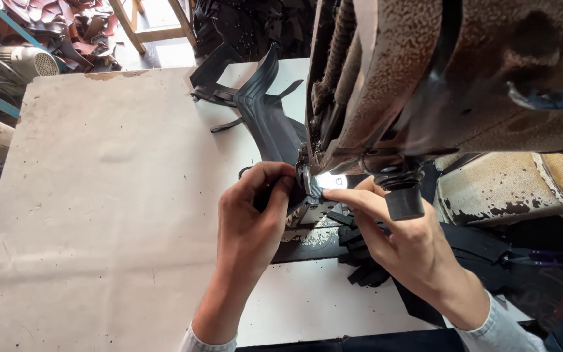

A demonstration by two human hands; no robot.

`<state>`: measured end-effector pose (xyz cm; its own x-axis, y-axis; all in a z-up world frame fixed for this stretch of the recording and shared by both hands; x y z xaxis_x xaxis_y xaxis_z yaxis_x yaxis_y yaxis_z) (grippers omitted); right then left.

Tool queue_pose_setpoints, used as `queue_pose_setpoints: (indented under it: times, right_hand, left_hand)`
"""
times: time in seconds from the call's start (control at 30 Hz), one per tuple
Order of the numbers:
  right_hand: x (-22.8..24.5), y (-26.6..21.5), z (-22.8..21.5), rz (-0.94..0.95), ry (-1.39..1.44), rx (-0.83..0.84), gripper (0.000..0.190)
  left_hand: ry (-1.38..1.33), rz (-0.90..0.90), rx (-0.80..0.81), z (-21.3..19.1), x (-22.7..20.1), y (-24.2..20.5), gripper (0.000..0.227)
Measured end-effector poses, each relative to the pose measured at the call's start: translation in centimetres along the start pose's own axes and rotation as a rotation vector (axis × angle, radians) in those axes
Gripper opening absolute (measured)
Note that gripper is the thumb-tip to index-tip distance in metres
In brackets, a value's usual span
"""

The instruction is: Stitching black synthetic shoe upper components using an industrial sewing machine.

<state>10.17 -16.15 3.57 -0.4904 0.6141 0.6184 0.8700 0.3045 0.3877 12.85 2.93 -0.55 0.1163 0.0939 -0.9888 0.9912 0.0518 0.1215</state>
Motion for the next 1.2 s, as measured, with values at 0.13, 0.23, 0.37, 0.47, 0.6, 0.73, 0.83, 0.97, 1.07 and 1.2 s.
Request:
queue_pose_setpoints:
  times: [0.13,0.23,0.37,0.47,0.6,0.73,0.83,0.97,1.07,1.2]
  right_hand:
    - [0.3,0.3,0.0,-0.047,-0.268,0.016,0.056]
    - [1.0,0.5,0.0,-0.120,-0.415,0.020,0.057]
    - [0.9,0.3,0.1,-0.096,-0.421,-0.022,0.048]
    - [0.5,-1.5,0.9,-0.051,-0.164,-0.244,0.032]
    - [-0.3,-2.5,3.1,0.363,0.293,-0.082,0.026]
    - [-0.7,-2.8,4.4,0.502,0.631,-0.159,0.024]
    - [-0.6,-3.2,4.7,0.608,0.732,-0.161,0.022]
    - [0.3,-3.6,4.1,0.566,0.795,-0.113,0.020]
    - [0.2,-3.9,3.9,0.601,0.802,-0.103,0.020]
    - [0.1,-4.5,3.6,0.606,0.812,-0.106,0.021]
  left_hand:
    - [-0.127,0.018,-0.009,0.2,0.1,-0.9,0.016]
    - [-0.106,-0.016,-0.055,0.4,-0.6,-2.1,0.018]
    - [0.062,-0.087,-0.145,0.6,-0.7,-3.4,0.021]
    - [0.016,-0.006,-0.164,0.5,-1.1,-4.4,0.025]
    - [0.092,-0.044,-0.147,0.5,-1.9,-7.2,0.038]
    - [0.163,-0.056,-0.121,0.8,-2.2,-9.5,0.058]
    - [0.155,-0.104,-0.101,0.6,-1.9,-10.7,0.063]
    - [0.190,0.024,-0.068,0.7,-2.3,-12.2,0.070]
    - [0.163,0.031,-0.046,0.7,-2.7,-12.4,0.069]
    - [0.182,0.125,-0.056,0.9,-3.5,-11.9,0.066]
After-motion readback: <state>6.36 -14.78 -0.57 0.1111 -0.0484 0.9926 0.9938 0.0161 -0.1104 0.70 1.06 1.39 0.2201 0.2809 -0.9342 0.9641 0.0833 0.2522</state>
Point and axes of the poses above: each hand's wrist, its own y-axis towards the middle knuckle, its own z-axis out of the palm, x = y × z, the point moved 4 cm from there along y, towards the middle knuckle, and after that the axes turned 4 degrees about z, right-handed, at the moved point
